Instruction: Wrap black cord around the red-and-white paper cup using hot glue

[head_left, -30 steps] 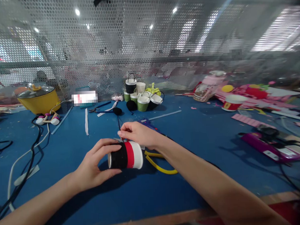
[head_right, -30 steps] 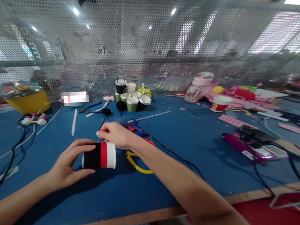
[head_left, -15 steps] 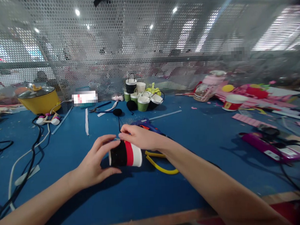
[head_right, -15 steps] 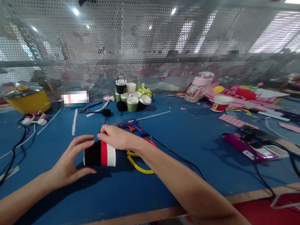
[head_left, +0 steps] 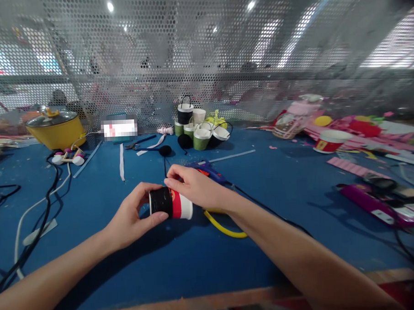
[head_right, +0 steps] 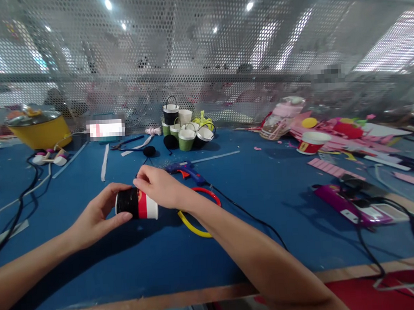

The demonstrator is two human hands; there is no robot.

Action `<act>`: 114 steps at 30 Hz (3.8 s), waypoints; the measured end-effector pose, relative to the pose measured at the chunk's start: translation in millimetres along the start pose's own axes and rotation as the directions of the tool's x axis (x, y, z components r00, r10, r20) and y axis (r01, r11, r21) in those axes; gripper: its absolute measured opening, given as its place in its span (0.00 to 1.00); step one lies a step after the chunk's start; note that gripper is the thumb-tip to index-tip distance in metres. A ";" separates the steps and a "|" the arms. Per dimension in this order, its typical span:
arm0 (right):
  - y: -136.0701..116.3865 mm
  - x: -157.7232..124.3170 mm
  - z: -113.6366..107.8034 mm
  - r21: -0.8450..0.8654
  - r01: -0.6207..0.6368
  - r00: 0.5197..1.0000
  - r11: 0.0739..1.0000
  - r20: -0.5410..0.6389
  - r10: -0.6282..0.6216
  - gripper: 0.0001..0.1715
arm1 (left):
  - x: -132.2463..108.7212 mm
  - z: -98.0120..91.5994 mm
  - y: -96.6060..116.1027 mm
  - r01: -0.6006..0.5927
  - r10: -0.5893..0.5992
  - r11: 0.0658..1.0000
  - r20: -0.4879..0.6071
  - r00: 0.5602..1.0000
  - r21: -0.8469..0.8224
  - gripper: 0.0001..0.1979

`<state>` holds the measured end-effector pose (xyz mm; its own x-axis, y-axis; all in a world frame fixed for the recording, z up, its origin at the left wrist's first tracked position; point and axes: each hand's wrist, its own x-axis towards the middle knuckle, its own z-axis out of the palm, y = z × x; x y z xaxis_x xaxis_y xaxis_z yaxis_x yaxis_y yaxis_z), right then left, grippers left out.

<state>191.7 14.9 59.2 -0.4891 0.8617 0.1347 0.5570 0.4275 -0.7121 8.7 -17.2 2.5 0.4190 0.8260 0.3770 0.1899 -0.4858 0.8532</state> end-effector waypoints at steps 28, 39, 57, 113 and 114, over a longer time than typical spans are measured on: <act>18.2 44.8 1.0 0.334 -0.279 0.960 0.900 0.073 0.271 0.12 | -2.4 -4.6 8.3 -0.266 0.171 0.908 0.293 0.941 0.323 0.25; 62.9 145.4 -13.2 0.168 -0.438 0.886 0.883 -0.088 0.456 0.19 | -4.3 -3.9 14.0 -0.251 0.169 0.941 0.326 0.930 0.228 0.26; 56.0 48.5 -62.8 -0.473 -0.369 0.928 0.800 -0.242 0.285 0.13 | 0.3 -8.7 8.0 -0.273 0.216 0.937 0.253 0.943 0.218 0.25; 16.2 -70.0 -32.1 -0.419 -0.119 0.992 0.900 -0.078 0.095 0.16 | 8.7 -16.1 -3.9 -0.159 0.126 0.900 0.108 0.986 0.406 0.22; 17.1 -70.1 -31.8 -0.434 -0.122 0.992 0.893 -0.071 0.101 0.16 | 8.8 -15.9 -3.7 -0.161 0.127 0.900 0.109 0.986 0.405 0.22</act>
<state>256.8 -29.6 59.5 -0.3816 0.9177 0.1106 0.8480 0.3952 -0.3533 -2.5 -3.6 8.4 0.5337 0.7215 0.4412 0.4633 -0.6859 0.5612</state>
